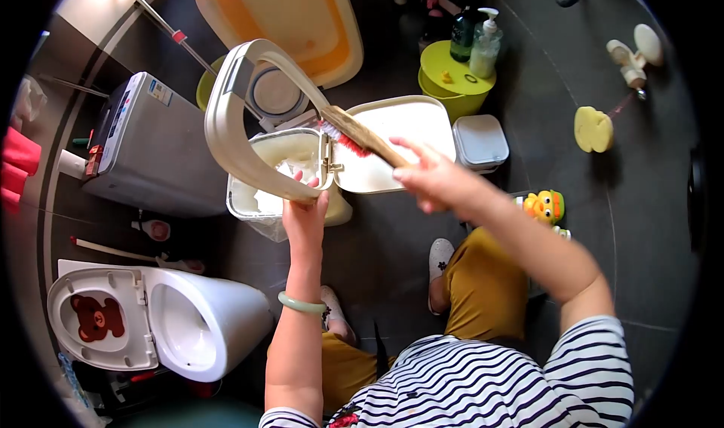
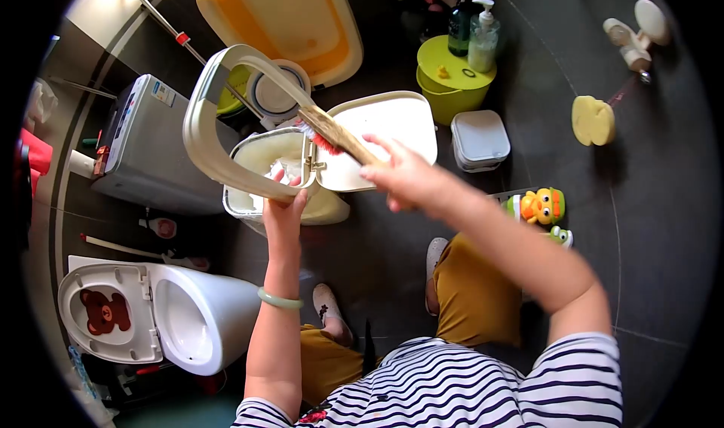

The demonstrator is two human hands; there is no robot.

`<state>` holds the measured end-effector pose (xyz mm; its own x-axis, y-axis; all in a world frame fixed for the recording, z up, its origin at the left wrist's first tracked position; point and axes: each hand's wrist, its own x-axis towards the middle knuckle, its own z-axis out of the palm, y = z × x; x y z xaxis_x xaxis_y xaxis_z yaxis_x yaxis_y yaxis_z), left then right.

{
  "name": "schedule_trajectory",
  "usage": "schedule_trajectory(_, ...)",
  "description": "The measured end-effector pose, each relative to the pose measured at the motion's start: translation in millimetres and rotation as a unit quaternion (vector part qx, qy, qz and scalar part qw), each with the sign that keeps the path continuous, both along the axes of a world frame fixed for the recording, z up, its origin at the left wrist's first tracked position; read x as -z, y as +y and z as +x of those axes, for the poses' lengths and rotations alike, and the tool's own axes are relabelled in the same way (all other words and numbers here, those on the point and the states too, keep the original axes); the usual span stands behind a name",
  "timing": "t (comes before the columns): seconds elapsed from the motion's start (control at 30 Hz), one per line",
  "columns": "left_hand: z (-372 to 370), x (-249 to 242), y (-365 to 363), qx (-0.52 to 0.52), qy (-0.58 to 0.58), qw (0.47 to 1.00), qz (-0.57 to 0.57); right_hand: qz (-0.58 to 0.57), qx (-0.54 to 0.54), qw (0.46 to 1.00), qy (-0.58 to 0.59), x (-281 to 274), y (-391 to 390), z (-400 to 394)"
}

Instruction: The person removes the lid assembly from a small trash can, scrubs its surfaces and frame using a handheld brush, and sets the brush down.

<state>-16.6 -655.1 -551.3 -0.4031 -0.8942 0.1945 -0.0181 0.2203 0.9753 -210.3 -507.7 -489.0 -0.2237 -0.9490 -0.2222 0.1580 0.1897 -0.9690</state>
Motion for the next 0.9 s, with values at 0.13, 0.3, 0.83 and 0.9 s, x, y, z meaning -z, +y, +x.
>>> schedule_trajectory(0.13, -1.7, 2.0, -4.0, 0.011, 0.011, 1.000, 0.007, -0.077, 0.107, 0.983, -0.128, 41.1, 12.2, 80.6)
schedule_trajectory(0.3, -6.9, 19.8, -20.9, 0.022, -0.021, 0.997, -0.072, -0.053, 0.086, 0.994, 0.029, 52.5, 18.5, 105.2)
schedule_trajectory(0.83, -16.8, 19.8, -27.8, -0.025, 0.003, 0.992, -0.122, 0.005, 0.074, 0.828, 0.556, 41.1, -16.8, 86.4)
schedule_trajectory(0.9, -13.5, 17.9, -26.1, -0.005, -0.012, 0.991, -0.133, 0.003, 0.086, 0.827, 0.555, 44.1, -29.2, 85.4)
